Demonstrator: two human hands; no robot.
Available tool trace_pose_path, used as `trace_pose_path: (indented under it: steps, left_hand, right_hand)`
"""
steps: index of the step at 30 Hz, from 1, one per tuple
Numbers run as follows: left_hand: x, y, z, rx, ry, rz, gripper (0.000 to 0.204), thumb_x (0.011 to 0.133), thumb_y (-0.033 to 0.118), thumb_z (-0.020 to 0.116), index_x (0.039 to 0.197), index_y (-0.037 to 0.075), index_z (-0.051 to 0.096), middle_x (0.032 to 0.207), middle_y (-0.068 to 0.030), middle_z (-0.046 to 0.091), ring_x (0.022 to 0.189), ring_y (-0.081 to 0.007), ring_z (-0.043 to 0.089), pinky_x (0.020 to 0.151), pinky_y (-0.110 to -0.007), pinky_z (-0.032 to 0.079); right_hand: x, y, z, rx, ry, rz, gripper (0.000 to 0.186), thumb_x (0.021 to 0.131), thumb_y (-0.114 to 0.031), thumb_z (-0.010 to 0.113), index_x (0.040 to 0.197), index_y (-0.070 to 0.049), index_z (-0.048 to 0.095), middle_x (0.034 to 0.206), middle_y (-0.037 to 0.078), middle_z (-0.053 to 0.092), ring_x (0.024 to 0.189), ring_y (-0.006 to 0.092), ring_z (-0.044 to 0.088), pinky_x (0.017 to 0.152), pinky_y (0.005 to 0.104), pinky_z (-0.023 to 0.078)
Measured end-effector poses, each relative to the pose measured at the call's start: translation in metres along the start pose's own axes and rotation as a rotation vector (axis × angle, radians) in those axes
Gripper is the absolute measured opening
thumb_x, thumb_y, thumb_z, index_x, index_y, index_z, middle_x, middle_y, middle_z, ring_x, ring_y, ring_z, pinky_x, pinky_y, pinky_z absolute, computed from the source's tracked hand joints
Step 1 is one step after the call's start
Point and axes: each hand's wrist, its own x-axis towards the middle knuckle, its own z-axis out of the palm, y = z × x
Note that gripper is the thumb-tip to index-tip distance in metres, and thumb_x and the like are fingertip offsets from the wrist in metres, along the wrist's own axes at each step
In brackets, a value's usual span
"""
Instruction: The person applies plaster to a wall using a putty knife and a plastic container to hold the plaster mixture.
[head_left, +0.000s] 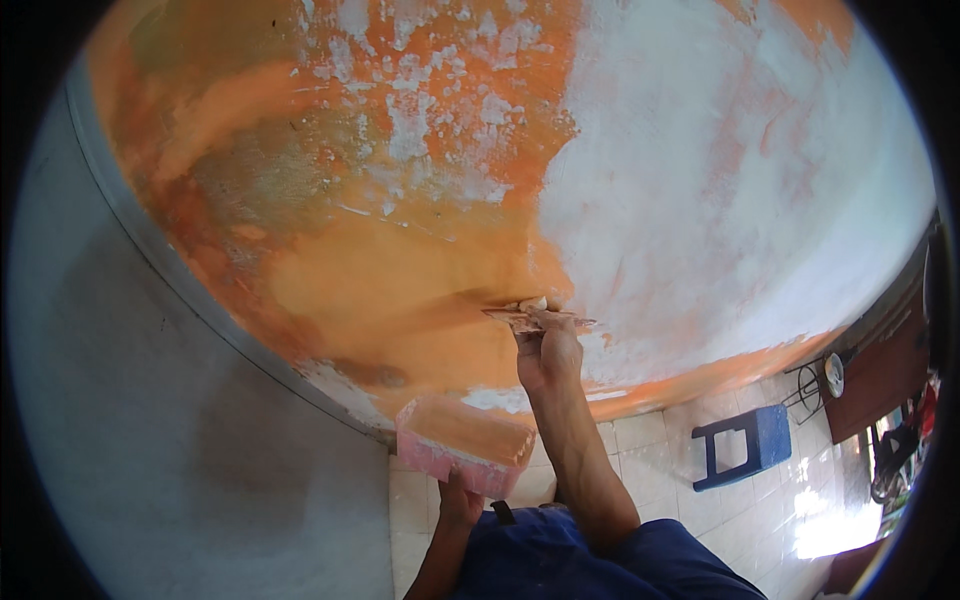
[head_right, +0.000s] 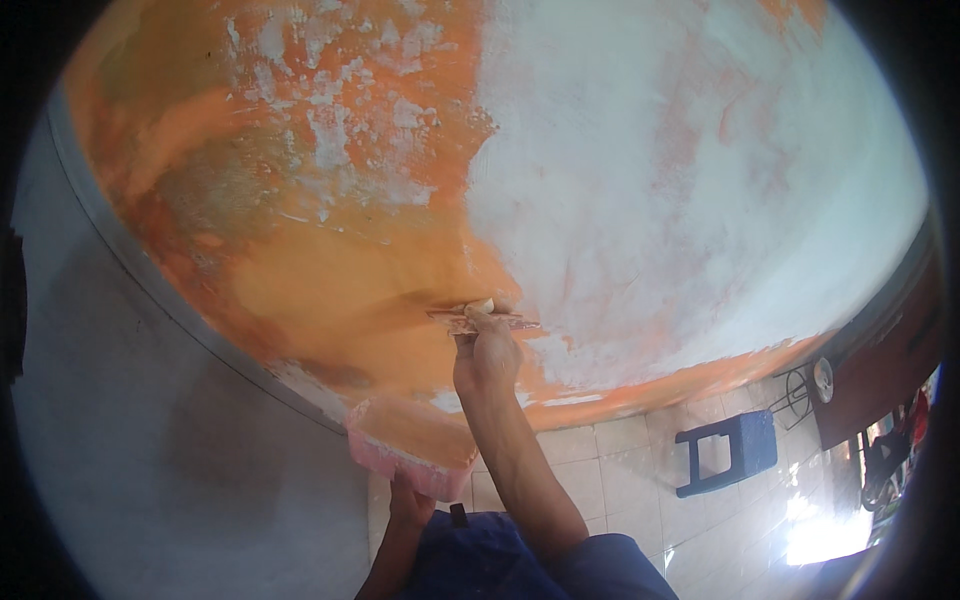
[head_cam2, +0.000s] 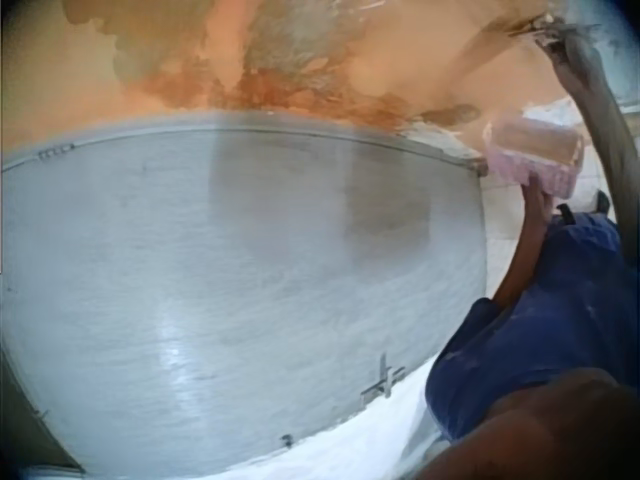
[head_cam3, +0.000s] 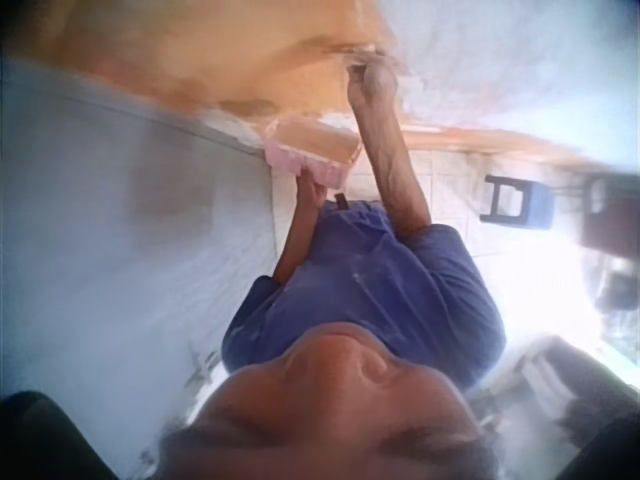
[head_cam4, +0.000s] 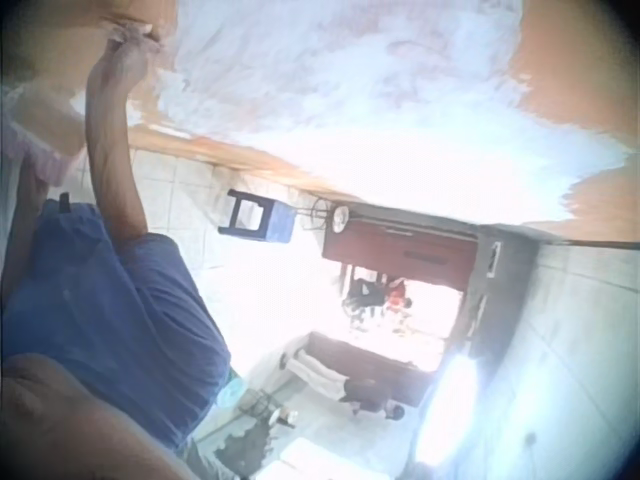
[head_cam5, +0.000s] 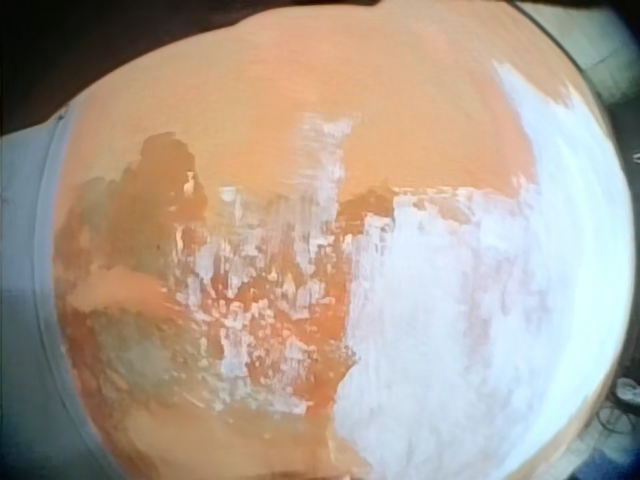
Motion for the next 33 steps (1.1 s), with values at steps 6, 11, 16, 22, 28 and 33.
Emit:
trace_pose_path:
  steps: [6,11,16,22,28,33]
  left_hand:
    - [0.004,0.003,-0.004,-0.022,0.054,-0.012,0.068,0.087,0.036,0.061,0.141,0.013,0.025,0.136,-0.0070,0.041,0.126,-0.0267,0.040,0.106,-0.046,0.034]
    - [0.014,0.008,0.001,-0.029,0.037,-0.006,0.063,0.088,0.033,0.060,0.139,0.013,0.028,0.134,-0.0068,0.043,0.125,-0.0260,0.041,0.105,-0.046,0.036]
    - [0.026,0.009,-0.011,-0.041,-0.021,0.000,0.057,0.088,0.032,0.060,0.135,0.013,0.034,0.128,-0.0060,0.048,0.119,-0.0254,0.047,0.098,-0.044,0.043]
    - [0.022,0.004,-0.012,-0.116,0.003,-0.013,0.059,0.086,0.029,0.064,0.135,0.012,0.034,0.127,-0.0068,0.048,0.118,-0.0254,0.048,0.097,-0.044,0.045]
    - [0.015,0.004,-0.015,-0.146,-0.016,-0.049,0.073,0.081,0.025,0.071,0.138,0.010,0.028,0.133,-0.0070,0.043,0.124,-0.0258,0.043,0.102,-0.045,0.041]
    - [0.001,0.011,-0.007,-0.183,-0.043,-0.046,0.075,0.080,0.023,0.072,0.138,0.013,0.027,0.134,-0.0066,0.041,0.126,-0.0274,0.040,0.103,-0.048,0.038]
  right_hand:
    - [0.039,-0.004,0.005,-0.089,-0.044,0.071,0.019,0.078,0.012,0.044,0.094,0.004,0.048,0.091,0.016,0.053,0.078,0.0315,0.058,0.076,0.0485,0.055]
    - [0.057,-0.019,0.022,-0.163,0.044,0.224,0.016,0.077,0.011,0.040,0.092,0.010,0.044,0.092,0.024,0.050,0.082,0.0427,0.053,0.072,0.0628,0.052]
    - [0.047,-0.018,0.042,-0.162,-0.110,0.176,0.011,0.078,0.009,0.040,0.089,0.012,0.042,0.088,0.025,0.048,0.078,0.0442,0.055,0.071,0.0623,0.053]
    - [0.021,-0.044,0.084,-0.305,-0.181,0.091,0.009,0.079,0.007,0.039,0.074,0.009,0.047,0.076,0.020,0.049,0.066,0.0399,0.056,0.069,0.0607,0.055]
    - [0.003,-0.063,0.076,-0.172,-0.439,0.029,0.011,0.077,0.008,0.044,0.073,0.006,0.054,0.076,0.015,0.055,0.070,0.0305,0.057,0.072,0.0392,0.054]
    - [-0.032,-0.044,0.016,-0.182,-0.394,0.110,0.018,0.075,0.008,0.046,0.091,0.005,0.054,0.086,0.011,0.058,0.077,0.0200,0.055,0.065,0.0288,0.045]
